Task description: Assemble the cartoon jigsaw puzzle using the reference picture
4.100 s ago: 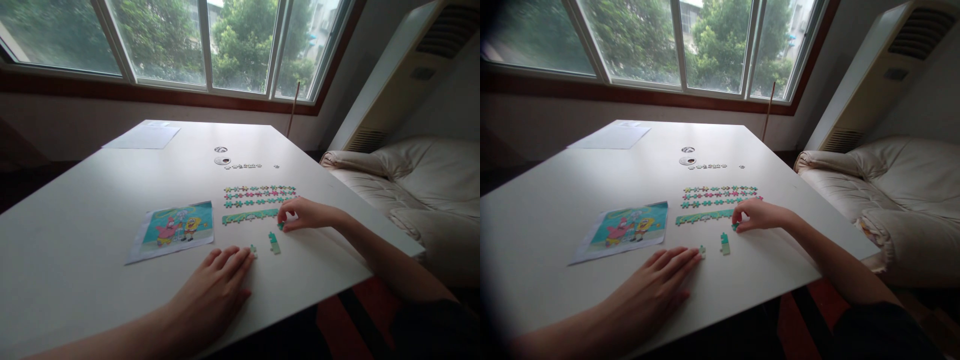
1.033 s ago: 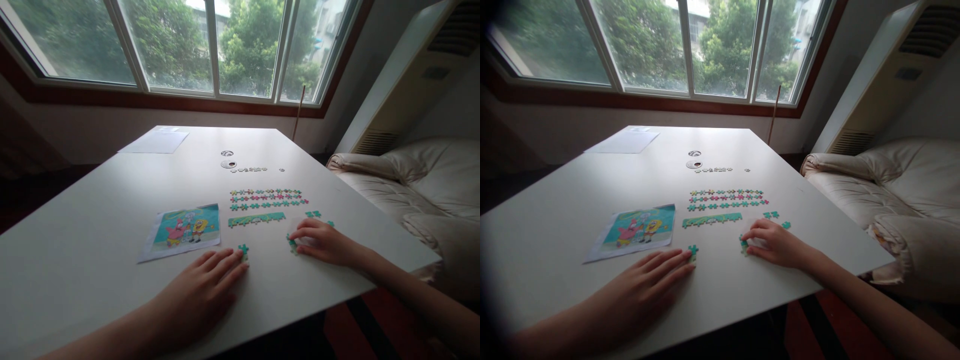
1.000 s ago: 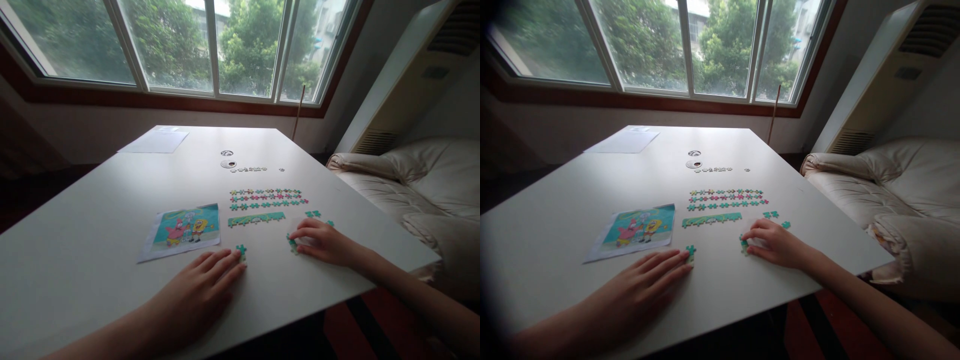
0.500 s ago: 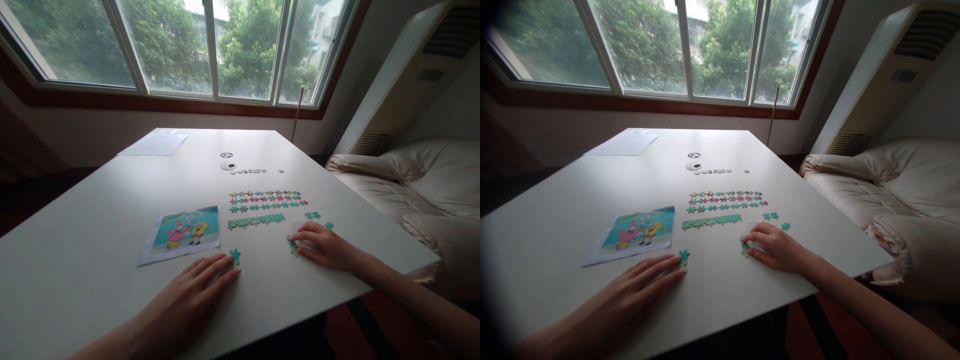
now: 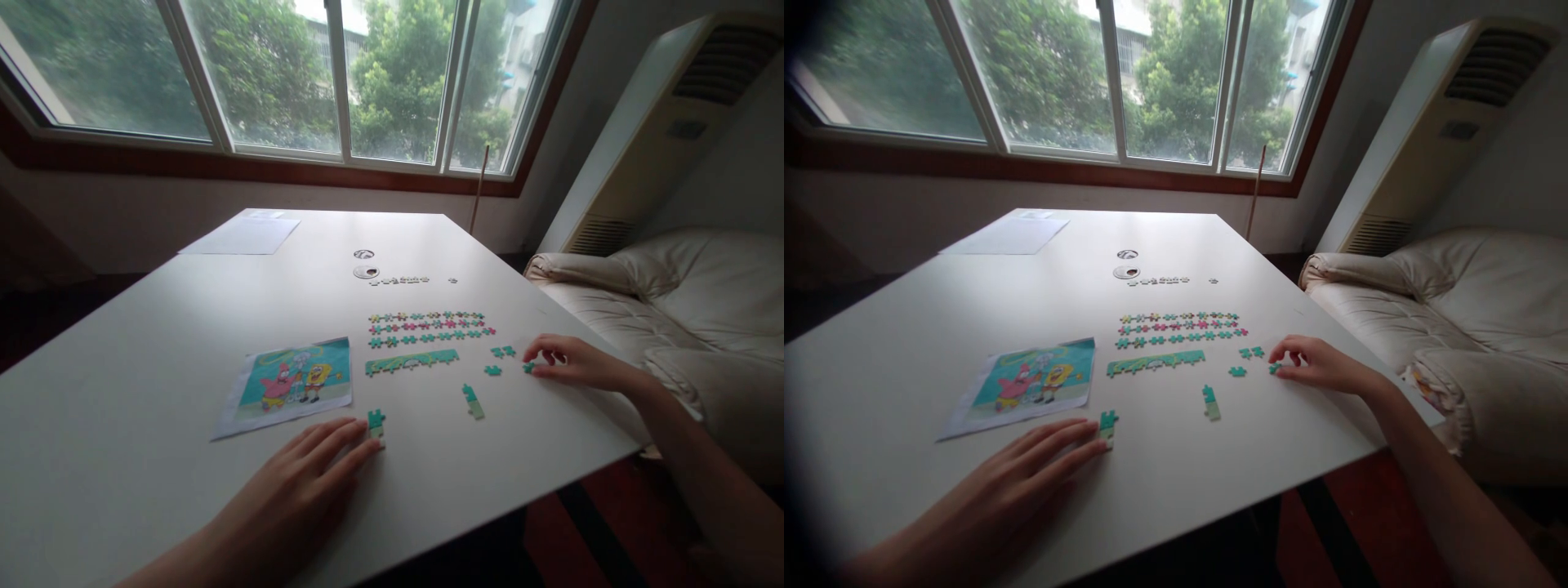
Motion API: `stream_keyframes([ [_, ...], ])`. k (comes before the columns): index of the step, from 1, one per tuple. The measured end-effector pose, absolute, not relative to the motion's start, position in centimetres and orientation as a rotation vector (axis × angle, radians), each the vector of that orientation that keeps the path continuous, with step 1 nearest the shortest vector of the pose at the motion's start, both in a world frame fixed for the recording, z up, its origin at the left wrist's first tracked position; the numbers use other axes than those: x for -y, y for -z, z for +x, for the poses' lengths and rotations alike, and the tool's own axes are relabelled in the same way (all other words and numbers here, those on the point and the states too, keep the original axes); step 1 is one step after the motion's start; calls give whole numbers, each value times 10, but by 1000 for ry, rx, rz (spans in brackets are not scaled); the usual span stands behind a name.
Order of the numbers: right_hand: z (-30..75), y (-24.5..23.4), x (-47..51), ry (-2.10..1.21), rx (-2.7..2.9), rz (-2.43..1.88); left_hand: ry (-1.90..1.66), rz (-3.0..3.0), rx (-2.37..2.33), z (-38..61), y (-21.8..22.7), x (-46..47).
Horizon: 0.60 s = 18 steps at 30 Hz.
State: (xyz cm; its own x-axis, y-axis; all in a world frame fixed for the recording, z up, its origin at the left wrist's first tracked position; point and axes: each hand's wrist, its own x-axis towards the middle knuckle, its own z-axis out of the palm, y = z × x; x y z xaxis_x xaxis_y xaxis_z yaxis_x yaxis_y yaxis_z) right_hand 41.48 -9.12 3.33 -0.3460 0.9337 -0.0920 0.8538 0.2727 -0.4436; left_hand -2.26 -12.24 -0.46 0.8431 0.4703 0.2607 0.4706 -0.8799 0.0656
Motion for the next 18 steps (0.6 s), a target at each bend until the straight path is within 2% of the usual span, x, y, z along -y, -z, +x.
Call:
stream_keyframes([
  [7,422,-28,86,-886,2247,-1776,496,-2957,794,-22,1,122],
  [18,419,-33,82,-1037,2279,-1695,527,-2922,784,-23,1,120],
])
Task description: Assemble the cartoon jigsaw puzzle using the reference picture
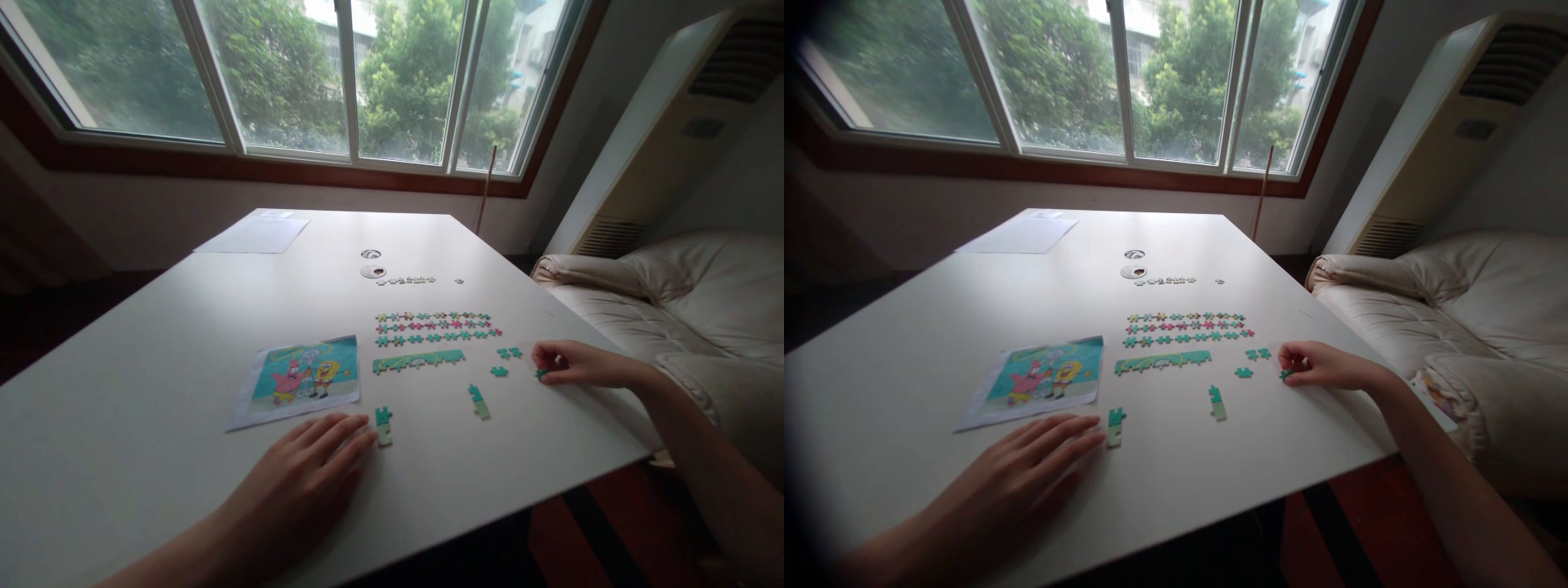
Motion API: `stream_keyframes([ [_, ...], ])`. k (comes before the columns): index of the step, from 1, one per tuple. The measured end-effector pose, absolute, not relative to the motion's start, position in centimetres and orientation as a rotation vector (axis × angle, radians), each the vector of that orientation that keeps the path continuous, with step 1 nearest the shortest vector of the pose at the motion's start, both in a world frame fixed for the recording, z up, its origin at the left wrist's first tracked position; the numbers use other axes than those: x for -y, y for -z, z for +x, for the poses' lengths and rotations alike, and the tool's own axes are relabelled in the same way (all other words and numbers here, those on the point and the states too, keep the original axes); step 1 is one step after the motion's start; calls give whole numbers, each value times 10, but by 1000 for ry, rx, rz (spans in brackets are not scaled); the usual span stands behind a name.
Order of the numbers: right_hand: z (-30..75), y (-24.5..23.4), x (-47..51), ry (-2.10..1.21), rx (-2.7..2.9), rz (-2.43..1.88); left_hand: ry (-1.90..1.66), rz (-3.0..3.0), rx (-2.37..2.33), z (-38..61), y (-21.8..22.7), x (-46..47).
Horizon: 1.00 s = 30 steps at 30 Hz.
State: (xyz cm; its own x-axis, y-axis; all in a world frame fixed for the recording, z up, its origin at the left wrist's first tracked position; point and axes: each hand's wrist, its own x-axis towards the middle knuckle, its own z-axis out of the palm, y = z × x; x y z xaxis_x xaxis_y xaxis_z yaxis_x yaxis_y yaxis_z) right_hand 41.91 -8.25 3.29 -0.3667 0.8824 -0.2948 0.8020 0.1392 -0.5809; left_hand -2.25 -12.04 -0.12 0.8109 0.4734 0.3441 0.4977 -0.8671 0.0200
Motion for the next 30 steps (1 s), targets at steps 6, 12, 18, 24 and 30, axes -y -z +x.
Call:
stream_keyframes([
  [6,403,-46,84,-975,2371,-1620,471,-2911,751,-22,-5,116],
  [12,349,-61,75,-912,2402,-1390,464,-2893,692,-14,-14,109],
  [18,281,-61,66,-801,2471,-1123,443,-2919,598,-15,-9,107],
  [24,235,-48,57,-907,2466,-1110,398,-2967,548,-16,-6,109],
  [30,209,-37,55,-1102,2363,-1107,390,-2970,526,-15,-6,109],
])
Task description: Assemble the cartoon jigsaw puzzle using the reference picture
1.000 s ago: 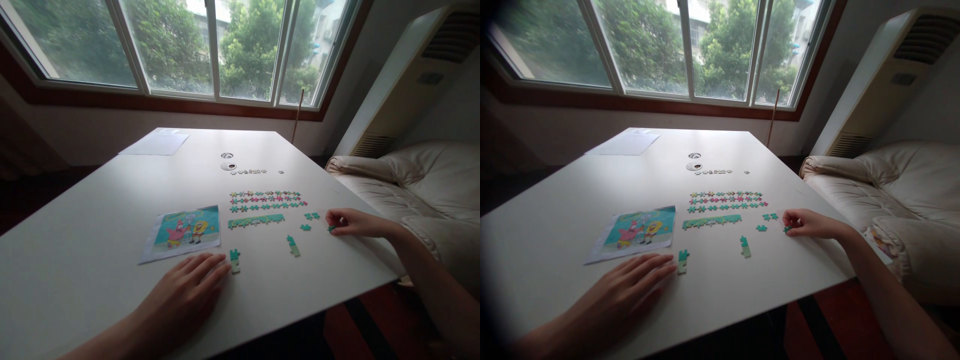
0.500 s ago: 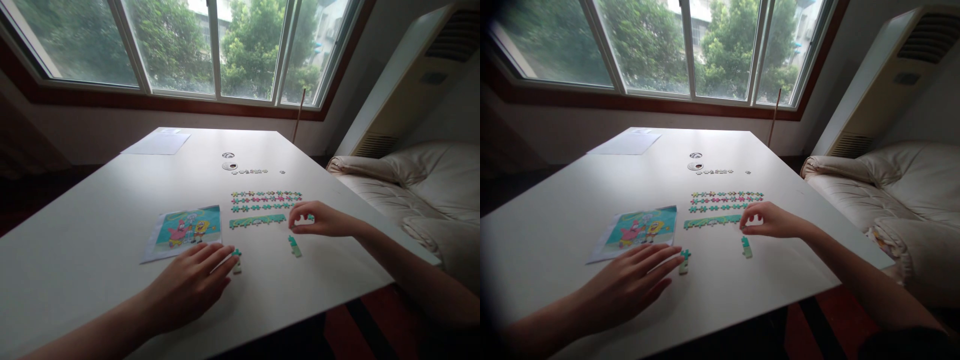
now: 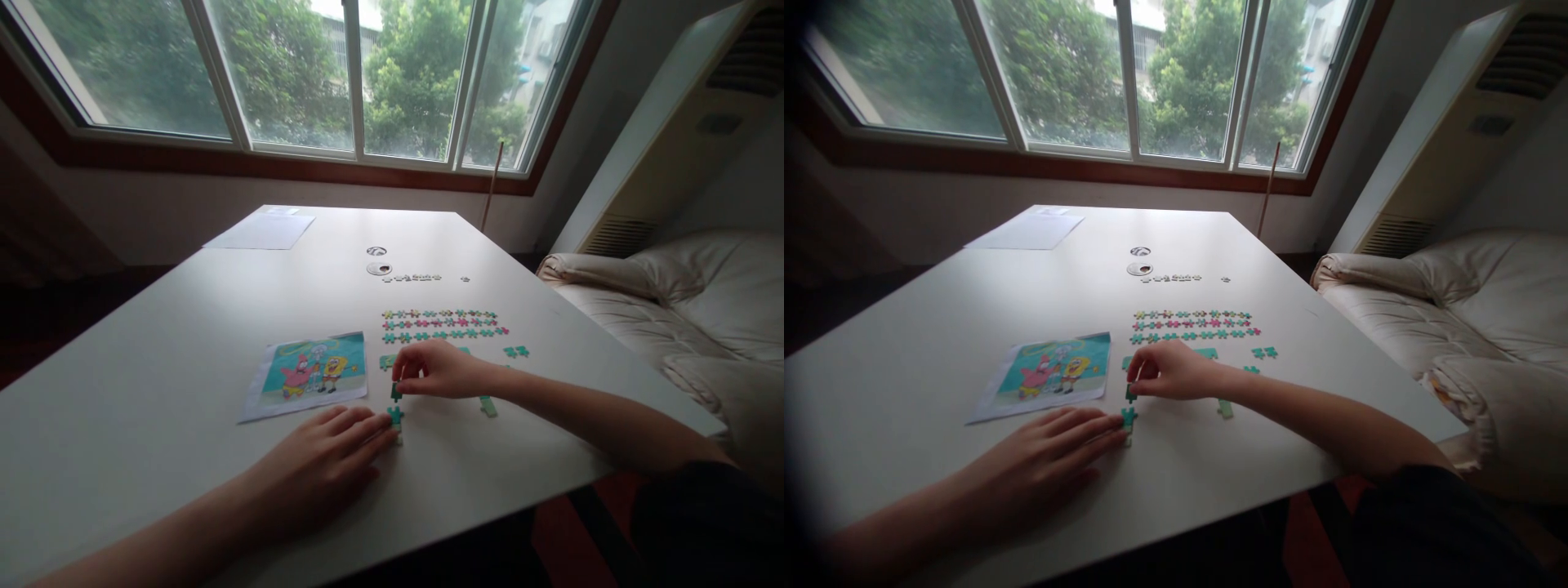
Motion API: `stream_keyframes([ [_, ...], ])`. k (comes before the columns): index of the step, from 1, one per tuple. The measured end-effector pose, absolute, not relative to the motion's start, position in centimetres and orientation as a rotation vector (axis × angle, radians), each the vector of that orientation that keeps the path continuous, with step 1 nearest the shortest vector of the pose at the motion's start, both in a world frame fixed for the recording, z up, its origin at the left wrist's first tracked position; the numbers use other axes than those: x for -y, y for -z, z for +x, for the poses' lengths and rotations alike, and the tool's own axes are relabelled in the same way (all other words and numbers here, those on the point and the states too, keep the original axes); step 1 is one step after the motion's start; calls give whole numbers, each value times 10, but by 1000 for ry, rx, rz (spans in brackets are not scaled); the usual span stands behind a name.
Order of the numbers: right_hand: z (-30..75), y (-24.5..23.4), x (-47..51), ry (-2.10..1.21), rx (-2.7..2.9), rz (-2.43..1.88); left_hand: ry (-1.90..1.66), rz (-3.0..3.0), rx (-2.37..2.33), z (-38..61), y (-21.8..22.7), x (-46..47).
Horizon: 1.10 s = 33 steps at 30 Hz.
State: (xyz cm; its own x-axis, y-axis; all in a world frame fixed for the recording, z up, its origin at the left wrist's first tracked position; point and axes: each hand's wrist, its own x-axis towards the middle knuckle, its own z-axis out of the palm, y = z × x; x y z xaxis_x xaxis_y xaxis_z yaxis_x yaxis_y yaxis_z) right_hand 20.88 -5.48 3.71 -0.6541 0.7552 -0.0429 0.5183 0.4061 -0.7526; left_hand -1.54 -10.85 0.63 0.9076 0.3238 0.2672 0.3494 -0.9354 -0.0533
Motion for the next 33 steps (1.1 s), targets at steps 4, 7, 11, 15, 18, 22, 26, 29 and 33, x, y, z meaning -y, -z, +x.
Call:
stream_keyframes([
  [4,203,-28,53,-1158,2336,-1097,405,-2970,522,-15,-8,109],
  [7,203,-24,52,-1101,2350,-1100,416,-2966,500,-14,-8,109],
  [11,203,-24,51,-1130,2333,-1090,438,-2945,485,-14,-6,109],
  [15,202,-23,51,-1097,2355,-1064,456,-2937,484,-14,-7,109],
  [18,201,-20,52,-884,2411,-1062,462,-2929,486,-14,-7,110],
  [22,200,-14,55,-715,2455,-1067,451,-2931,480,-14,-6,110],
  [26,201,-20,56,-680,2462,-1064,444,-2924,486,-14,-5,109],
  [29,215,-39,51,-647,2471,-1113,439,-2927,496,-14,-5,109],
  [33,262,-67,33,-718,2644,-1177,443,-2927,483,-15,-7,110],
])
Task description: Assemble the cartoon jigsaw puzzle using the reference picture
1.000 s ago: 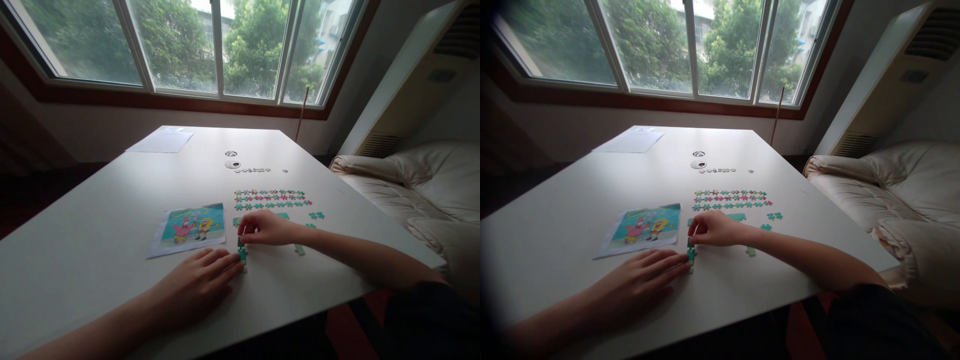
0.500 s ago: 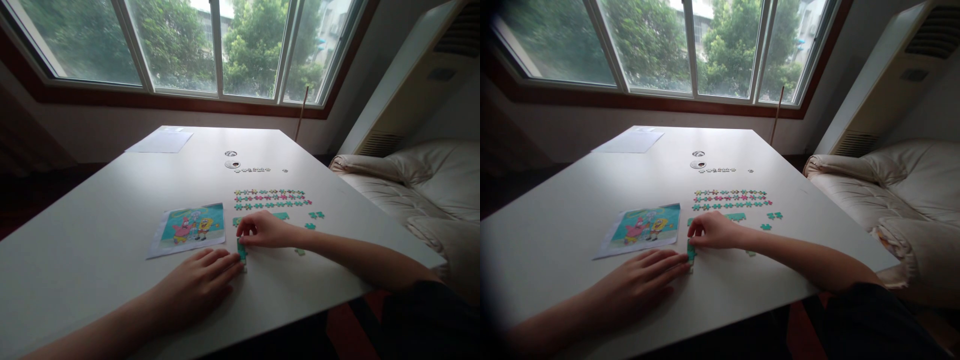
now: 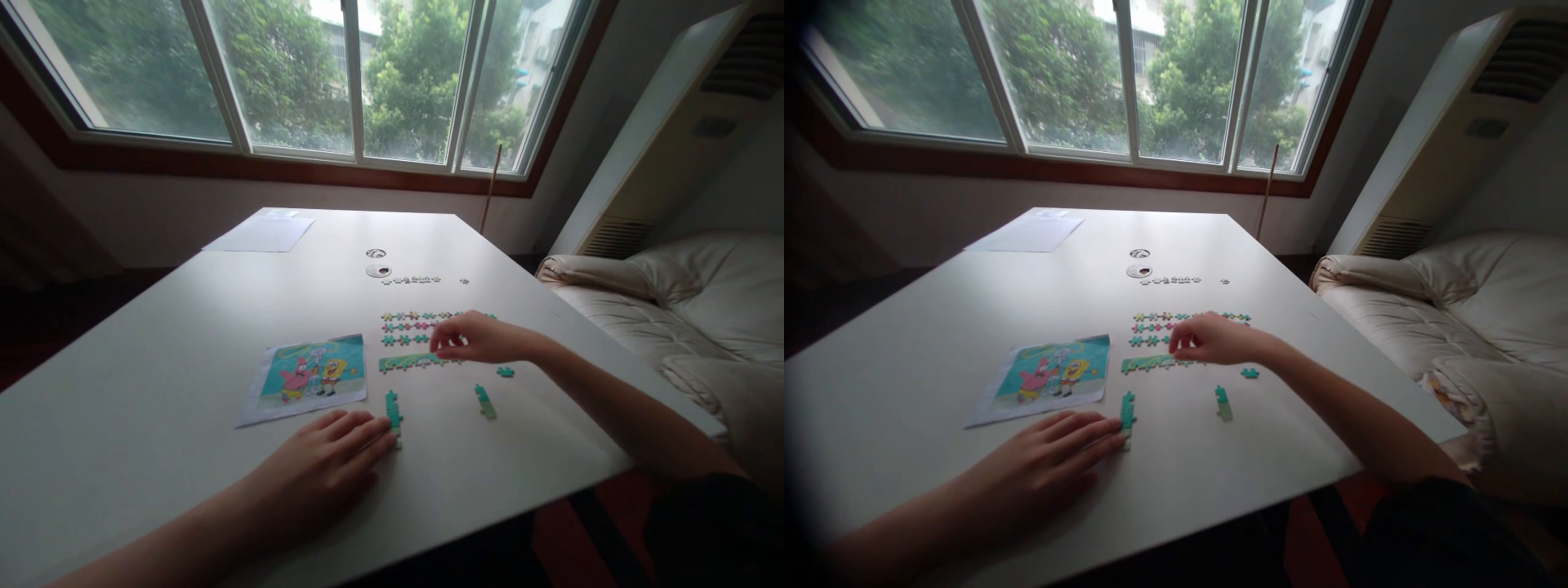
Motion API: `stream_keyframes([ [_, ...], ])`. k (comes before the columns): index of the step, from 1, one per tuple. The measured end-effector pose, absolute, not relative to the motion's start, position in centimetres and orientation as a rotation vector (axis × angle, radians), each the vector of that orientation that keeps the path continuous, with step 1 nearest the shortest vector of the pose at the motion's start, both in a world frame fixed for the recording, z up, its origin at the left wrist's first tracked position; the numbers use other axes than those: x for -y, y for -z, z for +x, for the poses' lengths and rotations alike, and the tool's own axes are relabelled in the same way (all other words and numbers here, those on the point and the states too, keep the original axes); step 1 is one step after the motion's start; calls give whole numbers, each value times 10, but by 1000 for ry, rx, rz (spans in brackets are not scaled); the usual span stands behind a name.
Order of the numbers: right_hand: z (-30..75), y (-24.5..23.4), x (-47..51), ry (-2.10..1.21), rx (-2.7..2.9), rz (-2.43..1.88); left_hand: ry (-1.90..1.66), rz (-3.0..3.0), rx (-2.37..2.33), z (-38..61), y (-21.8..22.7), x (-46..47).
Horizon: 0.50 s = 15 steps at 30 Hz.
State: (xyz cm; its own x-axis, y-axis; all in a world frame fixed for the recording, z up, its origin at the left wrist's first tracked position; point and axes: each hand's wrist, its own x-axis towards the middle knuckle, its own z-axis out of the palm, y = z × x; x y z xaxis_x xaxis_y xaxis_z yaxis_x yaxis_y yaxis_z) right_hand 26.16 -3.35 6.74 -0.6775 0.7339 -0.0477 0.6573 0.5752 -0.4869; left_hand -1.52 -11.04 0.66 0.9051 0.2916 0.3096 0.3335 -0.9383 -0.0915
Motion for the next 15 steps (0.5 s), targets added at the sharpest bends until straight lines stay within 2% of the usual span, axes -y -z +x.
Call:
stream_keyframes([
  [4,328,-74,16,-658,2606,-1435,437,-2920,474,-15,-8,110],
  [9,399,-60,8,-762,2557,-1791,419,-2900,505,-15,-9,110],
  [15,416,-53,9,-949,2577,-1905,447,-2870,512,-16,-10,109],
])
